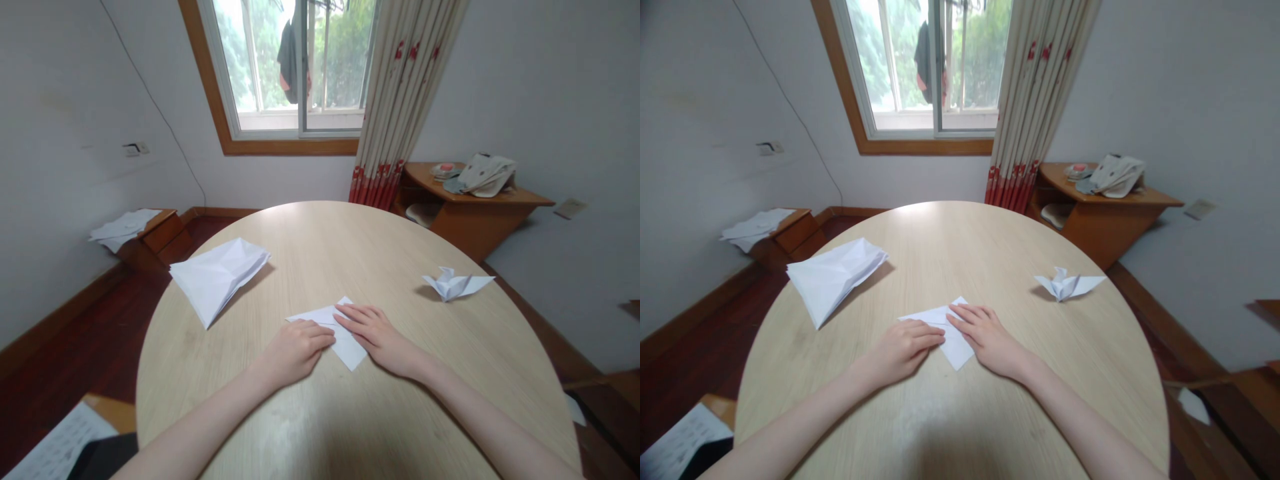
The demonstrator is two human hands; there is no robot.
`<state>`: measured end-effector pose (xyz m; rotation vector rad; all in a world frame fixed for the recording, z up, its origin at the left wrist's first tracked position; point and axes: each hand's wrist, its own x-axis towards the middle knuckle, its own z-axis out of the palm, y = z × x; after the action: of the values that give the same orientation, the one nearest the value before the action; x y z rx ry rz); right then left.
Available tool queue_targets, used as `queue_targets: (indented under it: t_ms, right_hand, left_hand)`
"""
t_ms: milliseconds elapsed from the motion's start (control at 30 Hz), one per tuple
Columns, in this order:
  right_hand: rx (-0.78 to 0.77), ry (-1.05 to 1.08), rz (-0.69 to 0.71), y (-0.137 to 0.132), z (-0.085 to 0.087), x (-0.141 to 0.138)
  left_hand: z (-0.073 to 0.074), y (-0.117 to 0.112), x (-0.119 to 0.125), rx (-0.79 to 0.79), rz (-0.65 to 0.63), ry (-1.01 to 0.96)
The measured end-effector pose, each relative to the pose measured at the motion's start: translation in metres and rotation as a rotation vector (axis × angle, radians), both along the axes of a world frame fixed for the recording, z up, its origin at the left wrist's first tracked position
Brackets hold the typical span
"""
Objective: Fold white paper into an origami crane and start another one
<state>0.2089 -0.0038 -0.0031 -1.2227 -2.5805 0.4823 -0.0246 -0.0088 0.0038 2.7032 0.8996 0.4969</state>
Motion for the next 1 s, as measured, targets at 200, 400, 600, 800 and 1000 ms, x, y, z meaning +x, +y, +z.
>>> queue_targets:
  t_ms: [200, 400, 600, 800, 1000]
  right_hand:
    - [0.042, -0.009, -0.005, -0.0083, 0.0076, -0.0038]
    - [0.060, 0.020, 0.028, -0.0068, 0.0061, -0.0033]
    - [0.106, 0.087, 0.057, -0.0033, 0.0029, -0.0011]
    - [0.167, 0.147, 0.099, -0.0027, 0.0017, 0.0010]
    - [0.227, 0.176, 0.082, -0.0050, 0.0031, 0.0018]
  left_hand:
    - [-0.0002, 0.0014, -0.0011, -0.008, 0.024, -0.009]
    - [0.0001, 0.0035, -0.0037, -0.008, 0.050, -0.023]
    - [0.0025, 0.0046, -0.0049, 0.038, 0.049, -0.026]
    - [0.0069, 0.0052, -0.0061, 0.020, 0.066, -0.026]
    - [0.0033, 0.0086, -0.0086, 0.086, 0.076, -0.022]
